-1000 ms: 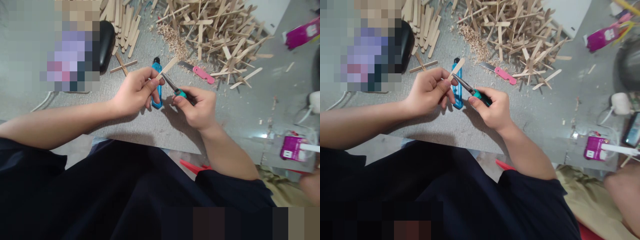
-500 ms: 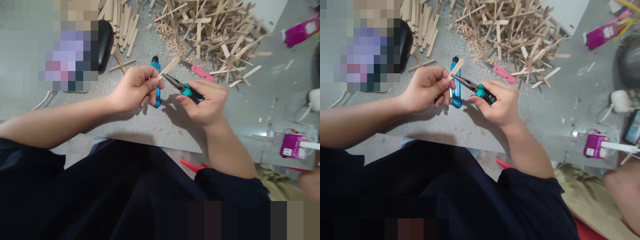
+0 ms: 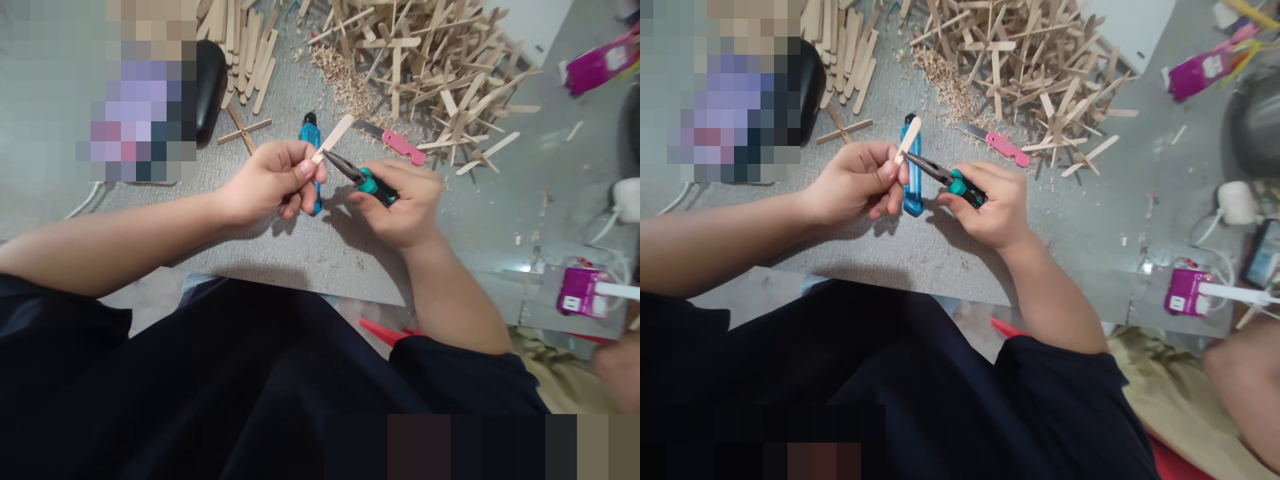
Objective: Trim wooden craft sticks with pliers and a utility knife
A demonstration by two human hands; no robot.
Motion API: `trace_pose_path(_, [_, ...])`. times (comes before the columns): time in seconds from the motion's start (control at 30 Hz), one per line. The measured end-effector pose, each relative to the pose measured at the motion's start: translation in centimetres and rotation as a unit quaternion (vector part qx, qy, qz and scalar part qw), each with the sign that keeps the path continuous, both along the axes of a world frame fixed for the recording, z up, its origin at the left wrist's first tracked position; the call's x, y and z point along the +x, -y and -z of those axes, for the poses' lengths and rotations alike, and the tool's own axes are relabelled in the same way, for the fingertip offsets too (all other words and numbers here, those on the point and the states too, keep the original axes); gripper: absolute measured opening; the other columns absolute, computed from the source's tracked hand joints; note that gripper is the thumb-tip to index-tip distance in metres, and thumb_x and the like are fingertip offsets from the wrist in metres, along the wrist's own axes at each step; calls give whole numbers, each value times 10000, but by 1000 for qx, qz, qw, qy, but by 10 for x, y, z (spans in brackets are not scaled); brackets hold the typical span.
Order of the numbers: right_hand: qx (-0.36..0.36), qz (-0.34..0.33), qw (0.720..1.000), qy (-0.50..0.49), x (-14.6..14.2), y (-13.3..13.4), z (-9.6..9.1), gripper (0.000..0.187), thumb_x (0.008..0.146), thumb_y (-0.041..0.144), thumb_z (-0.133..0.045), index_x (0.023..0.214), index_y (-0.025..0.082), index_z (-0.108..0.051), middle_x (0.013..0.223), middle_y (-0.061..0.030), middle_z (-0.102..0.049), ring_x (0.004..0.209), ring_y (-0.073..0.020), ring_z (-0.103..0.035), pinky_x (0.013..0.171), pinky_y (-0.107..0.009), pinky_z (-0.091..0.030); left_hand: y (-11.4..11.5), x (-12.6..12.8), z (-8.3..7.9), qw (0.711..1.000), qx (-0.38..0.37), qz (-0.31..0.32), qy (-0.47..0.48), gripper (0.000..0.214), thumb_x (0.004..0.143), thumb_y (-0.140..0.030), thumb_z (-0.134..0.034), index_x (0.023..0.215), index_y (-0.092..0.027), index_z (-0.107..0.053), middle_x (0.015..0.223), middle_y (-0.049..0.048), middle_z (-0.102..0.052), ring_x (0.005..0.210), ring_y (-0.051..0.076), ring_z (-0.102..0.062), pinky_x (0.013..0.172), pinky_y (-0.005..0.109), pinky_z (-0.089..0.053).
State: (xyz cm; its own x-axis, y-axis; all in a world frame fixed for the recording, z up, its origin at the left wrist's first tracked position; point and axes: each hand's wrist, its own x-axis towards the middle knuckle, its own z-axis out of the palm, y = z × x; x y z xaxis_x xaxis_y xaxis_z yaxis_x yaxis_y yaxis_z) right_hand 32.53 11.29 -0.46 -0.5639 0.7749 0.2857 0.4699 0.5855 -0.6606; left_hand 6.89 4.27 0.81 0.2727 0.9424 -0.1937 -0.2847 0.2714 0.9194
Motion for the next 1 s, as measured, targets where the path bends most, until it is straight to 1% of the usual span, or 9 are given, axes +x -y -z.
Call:
trace_pose_path(0.1, [5,0,1000,8,-1,2,1,569,931,862,-775,1015,308,-874,838,-62,-751,727,-244,-632,741,-448,-526,3,2,1,1000,-5,-8,-10,333,1197,-384,-679,909,-217,-656,668,-12,-754,431,65,-592,436,167,-466])
trace_pose_path(0.2, [34,-2,999,7,3,1,0,558,950,837,-788,1055,298,-886,860,-72,-741,753,-255,-650,761,-454,-536,4,2,3,996,34,-30,-72,341,1183,-438,-705,930,-212,-673,691,3,-776,453,76,-614,456,186,-516])
trace_pose_path(0.3, [52,0,998,18,7,-1,-2,551,939,816,-826,1107,296,-886,928,-94,-759,840,-291,-712,825,-473,-571,3,0,3,985,73,-54,-145,328,1160,-425,-749,922,-208,-688,682,0,-774,440,73,-594,443,194,-492])
trace_pose_path(0.4, [42,10,998,44,11,-3,-3,602,905,845,-839,1157,300,-872,981,-106,-762,911,-319,-748,883,-494,-606,1,-2,0,982,79,-55,-164,301,1157,-340,-748,896,-203,-688,656,-7,-760,419,63,-560,427,191,-448])
trace_pose_path(0.57, [56,10,997,61,14,-9,-2,684,869,910,-813,1162,294,-860,986,-105,-776,871,-302,-719,860,-509,-599,-2,-2,-4,996,24,-13,-81,358,1167,-306,-723,832,-203,-648,624,-6,-724,408,57,-539,415,178,-402])
trace_pose_path(0.67, [76,-7,994,79,18,-14,-2,627,934,912,-732,1167,342,-851,1027,-109,-822,899,-299,-708,864,-511,-589,-4,-4,-2,999,-12,31,-12,405,1176,-317,-708,796,-197,-634,606,-5,-704,383,42,-513,409,165,-359])
trace_pose_path(0.77, [111,-32,989,87,23,-19,-2,643,998,900,-637,1208,327,-840,1032,-117,-820,918,-303,-717,865,-504,-586,-6,-7,0,997,-13,75,28,399,1186,-322,-686,810,-191,-661,623,12,-725,388,38,-507,408,166,-334])
trace_pose_path(0.9, [127,-27,983,128,28,-25,-4,614,974,857,-713,1211,303,-829,976,-111,-781,938,-301,-734,878,-472,-583,-8,-10,-2,993,45,39,-98,357,1115,-372,-810,826,-194,-700,652,30,-756,426,72,-551,433,218,-399])
trace_pose_path(1.0, [112,-13,984,139,28,-25,-7,585,947,847,-756,1164,309,-826,938,-103,-744,942,-316,-738,877,-478,-582,-8,-10,-3,978,88,0,-188,319,1113,-297,-772,817,-203,-699,643,20,-759,432,90,-565,440,240,-444])
